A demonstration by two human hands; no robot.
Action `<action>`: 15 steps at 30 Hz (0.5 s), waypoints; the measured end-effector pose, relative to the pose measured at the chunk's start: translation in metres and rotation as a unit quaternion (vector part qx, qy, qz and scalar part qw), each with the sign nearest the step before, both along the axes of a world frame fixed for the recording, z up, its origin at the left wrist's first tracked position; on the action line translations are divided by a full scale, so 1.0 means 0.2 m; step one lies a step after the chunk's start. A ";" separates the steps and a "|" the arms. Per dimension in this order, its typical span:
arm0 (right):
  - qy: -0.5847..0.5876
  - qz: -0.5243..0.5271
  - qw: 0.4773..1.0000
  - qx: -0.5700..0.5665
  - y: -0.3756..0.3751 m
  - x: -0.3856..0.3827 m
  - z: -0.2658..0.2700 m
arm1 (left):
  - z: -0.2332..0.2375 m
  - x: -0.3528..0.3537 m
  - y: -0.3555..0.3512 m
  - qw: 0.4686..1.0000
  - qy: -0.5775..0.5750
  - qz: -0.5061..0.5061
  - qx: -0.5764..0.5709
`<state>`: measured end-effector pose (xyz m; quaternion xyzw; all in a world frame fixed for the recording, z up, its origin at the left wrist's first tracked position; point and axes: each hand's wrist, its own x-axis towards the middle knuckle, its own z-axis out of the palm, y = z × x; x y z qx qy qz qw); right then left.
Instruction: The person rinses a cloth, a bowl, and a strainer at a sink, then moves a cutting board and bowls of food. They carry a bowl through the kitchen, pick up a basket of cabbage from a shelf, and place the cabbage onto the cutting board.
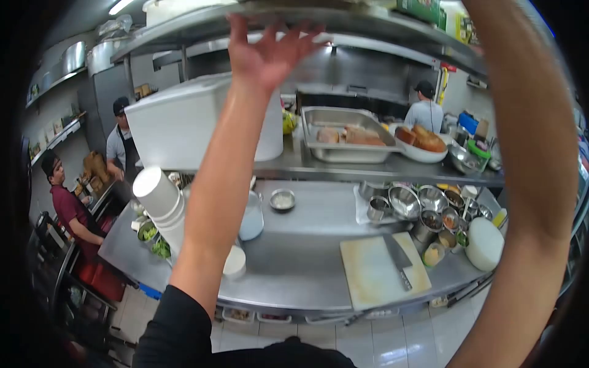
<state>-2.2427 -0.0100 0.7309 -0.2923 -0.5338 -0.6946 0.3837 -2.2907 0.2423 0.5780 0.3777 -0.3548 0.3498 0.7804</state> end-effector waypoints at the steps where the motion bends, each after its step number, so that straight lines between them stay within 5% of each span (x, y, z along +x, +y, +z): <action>1: -0.007 0.002 1.000 -0.011 -0.08 0.04 -0.09 | 0.07 0.03 -0.01 0.996 -0.038 -0.076 0.024; 5: -0.008 -0.010 0.998 -0.069 -0.41 0.25 -0.47 | 0.00 0.00 -0.21 0.991 -0.126 -0.025 0.036; 11: 0.022 -0.032 0.988 -0.149 -0.91 0.47 -0.98 | -0.50 -0.29 -0.64 0.960 -0.241 0.137 0.029; 15: 0.010 -0.023 0.984 -0.178 -1.17 0.46 -1.19 | -0.58 -0.30 -0.89 0.972 -0.216 0.080 0.043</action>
